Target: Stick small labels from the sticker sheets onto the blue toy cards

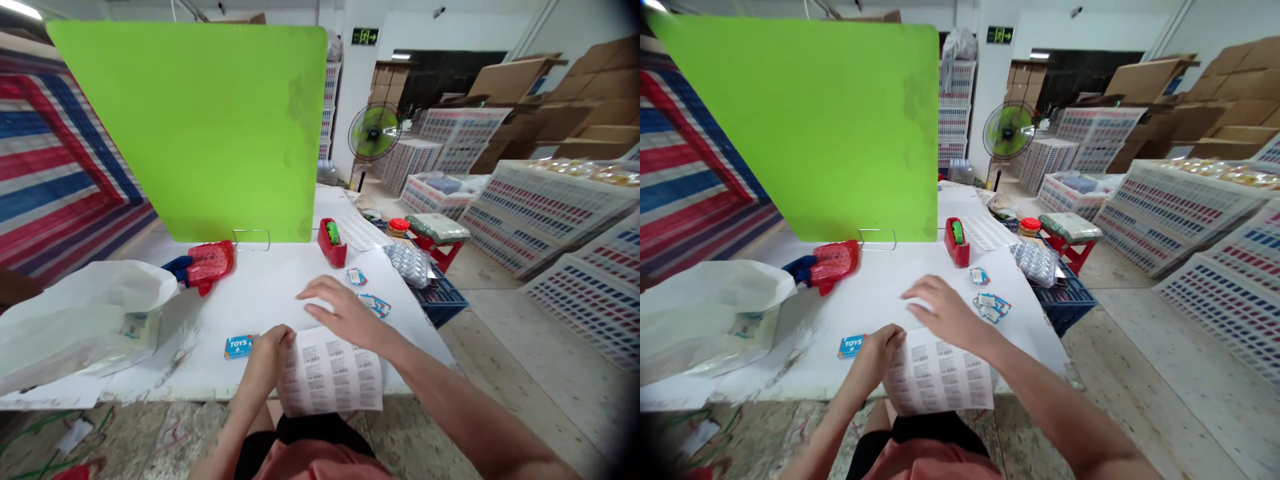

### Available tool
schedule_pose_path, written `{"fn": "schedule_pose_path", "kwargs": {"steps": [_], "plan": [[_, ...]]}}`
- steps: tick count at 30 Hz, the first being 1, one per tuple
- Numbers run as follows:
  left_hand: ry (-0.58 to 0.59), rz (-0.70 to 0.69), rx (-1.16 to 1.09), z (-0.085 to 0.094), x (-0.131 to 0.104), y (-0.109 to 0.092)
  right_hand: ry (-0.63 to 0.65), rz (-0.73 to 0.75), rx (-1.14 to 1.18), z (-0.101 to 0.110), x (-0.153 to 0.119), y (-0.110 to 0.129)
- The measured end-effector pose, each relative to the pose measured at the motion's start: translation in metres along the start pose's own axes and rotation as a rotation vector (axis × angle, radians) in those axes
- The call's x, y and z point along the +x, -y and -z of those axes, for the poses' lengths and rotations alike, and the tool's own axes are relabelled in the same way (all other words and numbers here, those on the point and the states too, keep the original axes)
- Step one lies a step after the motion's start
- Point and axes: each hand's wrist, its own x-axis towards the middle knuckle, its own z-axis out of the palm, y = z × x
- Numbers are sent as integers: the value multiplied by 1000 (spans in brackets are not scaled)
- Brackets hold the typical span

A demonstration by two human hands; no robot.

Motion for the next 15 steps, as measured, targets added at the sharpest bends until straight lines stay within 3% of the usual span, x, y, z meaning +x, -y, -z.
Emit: {"fn": "schedule_pose_path", "kwargs": {"steps": [3,6,10,13,15], "plan": [[32,-317,149,4,8,11,-161,-300,-171,5,-58,-60],[49,-349,230,-5,13,24,-99,-505,-83,-15,-109,-97],[52,-383,322,-14,22,30,-125,-688,166,-48,-139,-109],[-108,-532,415,-5,17,19,-214,-755,281,-63,-139,-111],[-234,-663,424,11,-3,10,-295,-770,272,-67,-138,-111]]}}
